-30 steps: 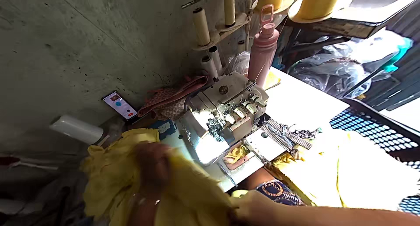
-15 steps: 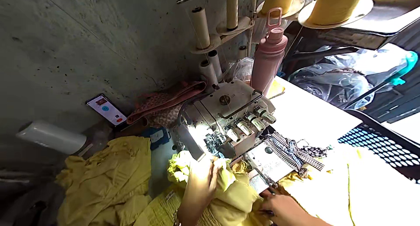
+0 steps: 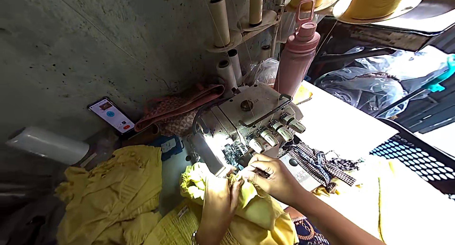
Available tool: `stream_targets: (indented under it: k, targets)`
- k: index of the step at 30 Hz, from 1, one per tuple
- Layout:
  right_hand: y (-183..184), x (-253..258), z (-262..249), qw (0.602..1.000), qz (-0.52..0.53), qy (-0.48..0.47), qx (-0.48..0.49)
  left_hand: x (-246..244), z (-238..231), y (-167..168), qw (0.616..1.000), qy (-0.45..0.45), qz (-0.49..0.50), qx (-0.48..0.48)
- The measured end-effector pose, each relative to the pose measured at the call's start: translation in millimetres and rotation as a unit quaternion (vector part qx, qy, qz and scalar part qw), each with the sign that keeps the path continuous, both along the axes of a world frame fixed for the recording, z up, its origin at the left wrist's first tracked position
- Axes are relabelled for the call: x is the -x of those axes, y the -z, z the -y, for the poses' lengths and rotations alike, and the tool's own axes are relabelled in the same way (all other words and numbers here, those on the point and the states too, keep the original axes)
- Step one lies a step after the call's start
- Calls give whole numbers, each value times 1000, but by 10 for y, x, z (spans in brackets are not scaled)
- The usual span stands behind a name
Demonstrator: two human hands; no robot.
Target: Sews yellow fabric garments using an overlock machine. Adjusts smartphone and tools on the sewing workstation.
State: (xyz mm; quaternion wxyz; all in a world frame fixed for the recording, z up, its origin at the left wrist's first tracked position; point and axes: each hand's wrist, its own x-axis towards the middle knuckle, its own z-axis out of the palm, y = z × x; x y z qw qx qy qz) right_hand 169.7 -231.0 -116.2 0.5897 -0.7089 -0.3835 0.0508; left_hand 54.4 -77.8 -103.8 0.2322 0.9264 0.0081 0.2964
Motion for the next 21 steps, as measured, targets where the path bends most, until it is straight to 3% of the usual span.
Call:
stream_targets:
  k: [3,10,15,21]
  targets:
    - [-17,-3,29,990,-129,-46,-36,3,-1,22,999,5,38,-4]
    - [-109,24,64,957,-281,-59,-36,50,-6,186,986,-58,140,-71]
    - [-137,15,66,955,-290,-65,-27,84,6,125,973,-102,132,-158]
    - [-125,9,50,952,-293,-79,-33,127,-28,128,978,-29,131,-161]
